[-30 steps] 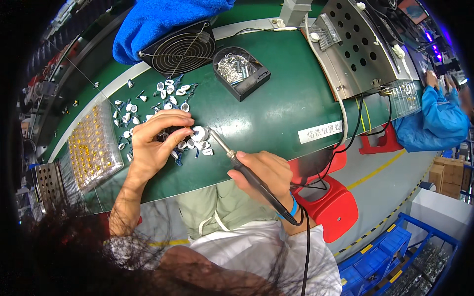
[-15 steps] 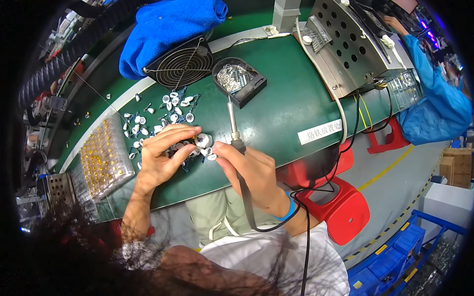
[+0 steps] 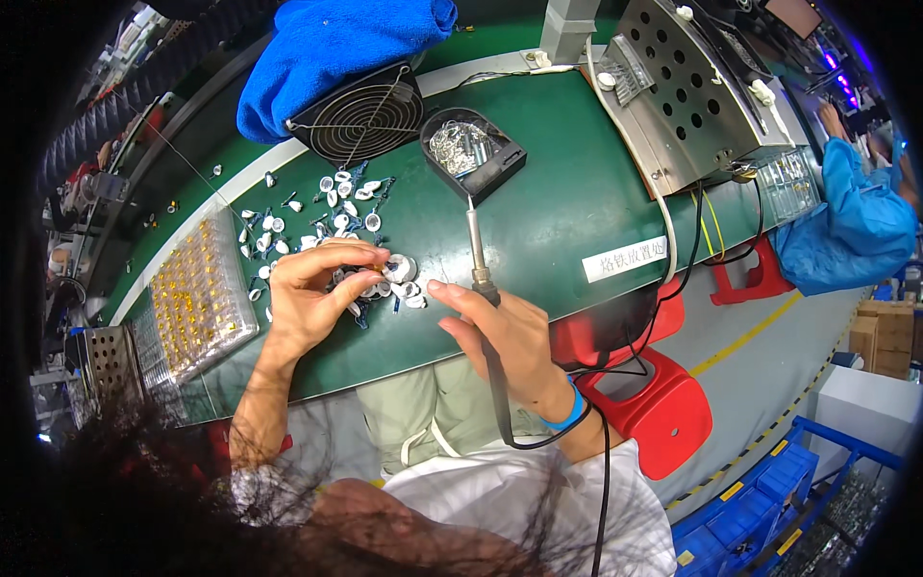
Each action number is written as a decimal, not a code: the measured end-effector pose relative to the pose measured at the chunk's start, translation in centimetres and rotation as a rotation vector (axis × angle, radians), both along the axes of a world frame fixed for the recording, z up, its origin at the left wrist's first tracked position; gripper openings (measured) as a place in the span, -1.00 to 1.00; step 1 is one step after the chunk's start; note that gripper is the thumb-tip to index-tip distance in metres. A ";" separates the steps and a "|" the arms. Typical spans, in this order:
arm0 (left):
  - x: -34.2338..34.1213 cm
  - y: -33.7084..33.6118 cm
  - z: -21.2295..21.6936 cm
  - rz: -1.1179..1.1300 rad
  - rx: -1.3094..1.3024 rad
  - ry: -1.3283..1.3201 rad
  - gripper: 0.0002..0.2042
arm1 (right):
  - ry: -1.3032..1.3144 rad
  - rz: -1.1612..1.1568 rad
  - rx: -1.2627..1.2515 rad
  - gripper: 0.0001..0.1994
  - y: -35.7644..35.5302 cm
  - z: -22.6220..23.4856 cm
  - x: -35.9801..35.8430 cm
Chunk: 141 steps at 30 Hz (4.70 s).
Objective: Soldering small electronic components onto circuit boards at a factory workbench.
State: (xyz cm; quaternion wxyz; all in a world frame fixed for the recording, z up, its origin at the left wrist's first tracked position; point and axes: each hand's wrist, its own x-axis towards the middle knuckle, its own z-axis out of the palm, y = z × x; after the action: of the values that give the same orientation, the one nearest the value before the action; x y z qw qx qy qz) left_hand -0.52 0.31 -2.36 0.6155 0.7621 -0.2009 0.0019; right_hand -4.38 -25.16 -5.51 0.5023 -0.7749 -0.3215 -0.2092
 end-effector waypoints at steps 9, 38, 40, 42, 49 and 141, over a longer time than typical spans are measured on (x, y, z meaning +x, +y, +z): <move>0.2 -0.7 0.0 0.040 0.123 -0.096 -0.79 | -0.005 -0.033 -0.026 -0.39 -0.1 0.0 0.1; 0.4 -1.0 -0.3 0.117 0.228 -0.267 -0.74 | -0.085 -0.078 -0.088 -0.61 -0.7 -0.7 -0.1; 0.4 -1.1 -0.3 0.115 0.228 -0.265 -0.74 | -0.079 -0.077 -0.093 -0.61 -0.7 -0.8 -0.2; 0.4 -1.1 -0.3 0.135 0.198 -0.265 -0.78 | -0.076 -0.077 -0.094 -0.61 -0.7 -0.8 -0.2; 0.4 -1.1 -0.4 0.127 0.212 -0.282 -0.78 | -0.091 -0.071 -0.096 -0.60 -0.8 -0.8 -0.1; -1.3 -0.2 0.4 0.184 0.337 -0.411 -0.76 | -0.122 -0.069 -0.044 -0.54 4.1 0.7 1.0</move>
State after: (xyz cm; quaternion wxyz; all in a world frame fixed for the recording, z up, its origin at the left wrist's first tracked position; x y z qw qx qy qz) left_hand -1.80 0.15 -1.97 0.4235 0.8524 -0.2491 0.1789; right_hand -3.34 -21.10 -4.85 0.4572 -0.7821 -0.3293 -0.2662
